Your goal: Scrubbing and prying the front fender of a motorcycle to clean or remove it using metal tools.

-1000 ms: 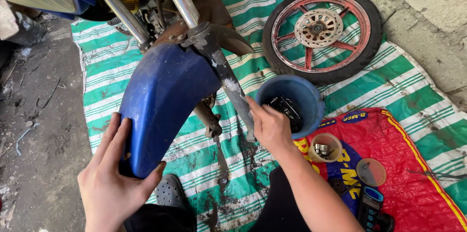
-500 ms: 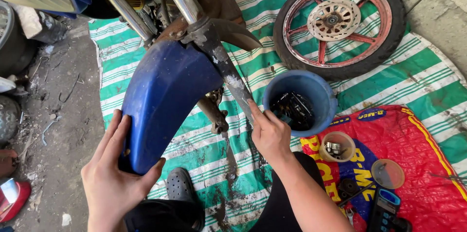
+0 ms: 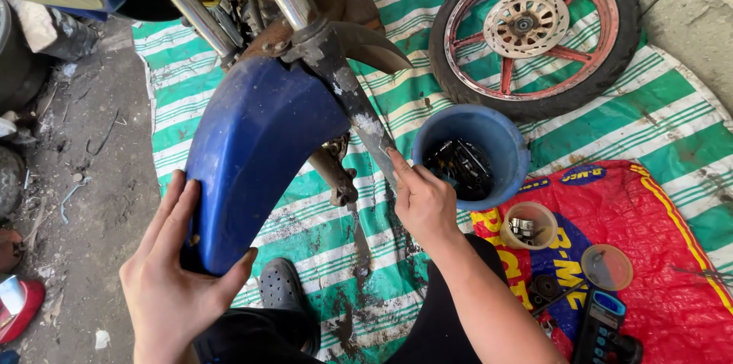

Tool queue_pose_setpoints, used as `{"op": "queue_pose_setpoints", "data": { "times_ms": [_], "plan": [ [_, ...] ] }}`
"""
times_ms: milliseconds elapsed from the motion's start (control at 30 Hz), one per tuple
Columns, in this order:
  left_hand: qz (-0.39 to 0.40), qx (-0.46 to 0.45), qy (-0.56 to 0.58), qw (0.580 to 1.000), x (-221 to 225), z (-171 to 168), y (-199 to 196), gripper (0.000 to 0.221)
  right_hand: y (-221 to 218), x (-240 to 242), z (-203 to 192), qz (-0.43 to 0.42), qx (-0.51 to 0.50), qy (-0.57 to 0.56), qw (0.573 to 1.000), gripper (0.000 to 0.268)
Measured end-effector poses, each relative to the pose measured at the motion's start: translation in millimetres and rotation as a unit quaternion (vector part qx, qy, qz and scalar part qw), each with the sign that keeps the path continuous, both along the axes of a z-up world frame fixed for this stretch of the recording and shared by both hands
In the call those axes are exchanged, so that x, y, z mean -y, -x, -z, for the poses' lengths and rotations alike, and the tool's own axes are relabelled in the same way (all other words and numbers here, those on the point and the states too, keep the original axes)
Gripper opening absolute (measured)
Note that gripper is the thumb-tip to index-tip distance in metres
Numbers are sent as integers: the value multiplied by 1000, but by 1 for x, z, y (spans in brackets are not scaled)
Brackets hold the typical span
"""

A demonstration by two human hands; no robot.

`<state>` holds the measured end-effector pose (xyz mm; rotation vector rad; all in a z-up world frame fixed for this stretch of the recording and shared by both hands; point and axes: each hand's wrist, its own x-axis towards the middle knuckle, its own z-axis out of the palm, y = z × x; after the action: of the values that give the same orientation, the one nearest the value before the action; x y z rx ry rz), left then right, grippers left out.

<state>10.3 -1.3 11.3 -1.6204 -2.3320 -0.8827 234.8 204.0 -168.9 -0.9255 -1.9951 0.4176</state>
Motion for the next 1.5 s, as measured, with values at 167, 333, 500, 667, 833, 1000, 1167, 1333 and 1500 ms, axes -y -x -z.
{"op": "queue_pose_setpoints", "data": {
  "times_ms": [167, 333, 500, 667, 833, 1000, 1167, 1333, 1500],
  "plan": [
    [2, -5, -1, 1000, 2, 0, 0, 105, -2, 3, 0, 1, -2, 2, 1000, 51],
    [12, -9, -12, 1000, -3, -2, -1, 105, 3, -12, -6, 3, -29, 12, 1000, 46],
    [-6, -3, 7, 1000, 0, -3, 0, 106, -3, -1, 1, -2, -10, 48, 999, 52],
    [5, -2, -5, 1000, 0, -1, -2, 105, -3, -21, 3, -11, -30, 68, 997, 47],
    [1, 3, 0, 1000, 0, -1, -1, 104, -18, 13, 9, 0, -19, 66, 998, 53],
    [-5, -2, 3, 1000, 0, -2, -2, 105, -12, 12, 24, -6, -25, 62, 998, 55],
    [-4, -9, 6, 1000, 0, -1, -2, 105, -9, -6, 7, -21, -51, 83, 995, 53],
    [-8, -7, 10, 1000, 0, -2, -1, 104, -20, 5, 9, -35, -35, 117, 992, 53],
    [2, -9, 6, 1000, 0, -1, -2, 104, -16, -7, 6, -36, -44, 128, 990, 48]
  ]
}}
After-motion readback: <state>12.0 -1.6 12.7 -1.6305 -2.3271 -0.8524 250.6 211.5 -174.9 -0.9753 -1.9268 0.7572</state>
